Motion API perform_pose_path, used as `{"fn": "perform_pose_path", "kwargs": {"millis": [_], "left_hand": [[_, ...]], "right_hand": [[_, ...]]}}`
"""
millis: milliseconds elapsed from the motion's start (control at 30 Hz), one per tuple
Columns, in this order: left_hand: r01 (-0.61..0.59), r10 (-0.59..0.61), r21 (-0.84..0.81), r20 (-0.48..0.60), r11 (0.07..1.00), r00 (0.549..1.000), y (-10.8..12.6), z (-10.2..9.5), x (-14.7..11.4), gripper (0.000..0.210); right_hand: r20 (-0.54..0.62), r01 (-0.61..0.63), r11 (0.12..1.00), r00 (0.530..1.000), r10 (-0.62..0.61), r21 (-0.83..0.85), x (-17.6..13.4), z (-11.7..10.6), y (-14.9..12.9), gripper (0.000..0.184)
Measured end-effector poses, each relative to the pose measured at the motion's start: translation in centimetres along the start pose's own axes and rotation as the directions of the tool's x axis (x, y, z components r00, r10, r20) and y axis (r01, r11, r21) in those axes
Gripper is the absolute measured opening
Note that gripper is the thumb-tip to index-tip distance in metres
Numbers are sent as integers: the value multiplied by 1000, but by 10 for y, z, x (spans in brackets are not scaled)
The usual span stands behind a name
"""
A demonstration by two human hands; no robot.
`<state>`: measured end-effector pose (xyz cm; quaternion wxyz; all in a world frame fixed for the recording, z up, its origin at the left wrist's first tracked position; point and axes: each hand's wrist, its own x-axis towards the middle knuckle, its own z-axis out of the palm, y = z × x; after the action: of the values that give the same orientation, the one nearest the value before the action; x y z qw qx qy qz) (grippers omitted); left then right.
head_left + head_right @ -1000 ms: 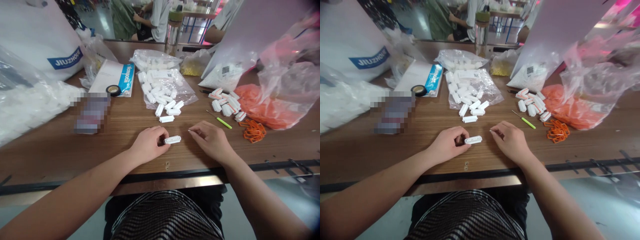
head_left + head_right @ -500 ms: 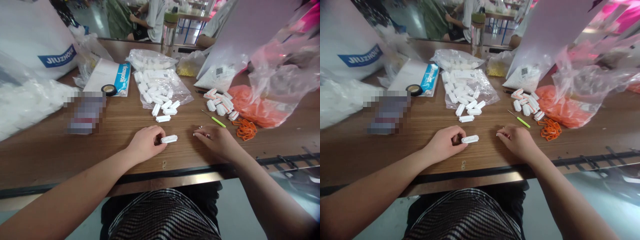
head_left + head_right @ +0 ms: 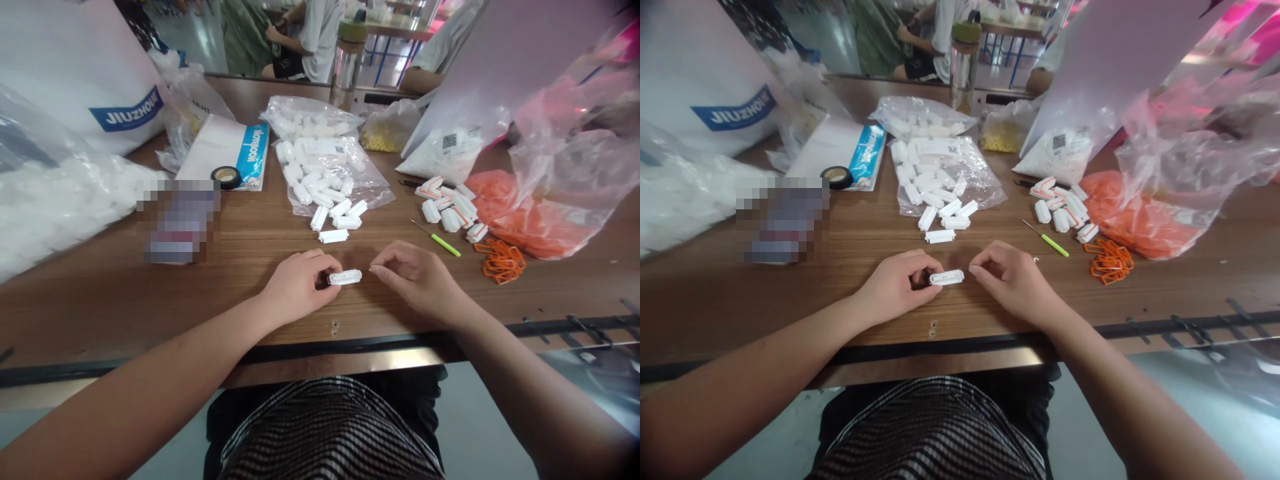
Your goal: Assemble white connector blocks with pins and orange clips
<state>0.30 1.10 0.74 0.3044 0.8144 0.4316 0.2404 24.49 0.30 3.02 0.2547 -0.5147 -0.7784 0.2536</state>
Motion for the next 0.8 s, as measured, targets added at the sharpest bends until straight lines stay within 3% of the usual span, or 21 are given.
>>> {"fn": "perform_pose_path", "kwargs": {"millis": [100,267,467,800], "left_hand": [[-3,3,-13,-4,1000,1000,0,0,0,11],[-19,19,-1,-12,1000,1000,0,0,0,11],[-20,20,-10,-22,1000,1000,0,0,0,11],[-34,33,-21,-38,999,999,-3,2,0,11]], "right_hand": [[26,127,991,991,-128,34,6,12,-10,9],[16,176,984,984,-176,-6,9,21,-8,8],[1,313,936,949,-317,-159,8,21,-11,9],[75,329,897,944,-321,-295,12,20,-15,18]]}}
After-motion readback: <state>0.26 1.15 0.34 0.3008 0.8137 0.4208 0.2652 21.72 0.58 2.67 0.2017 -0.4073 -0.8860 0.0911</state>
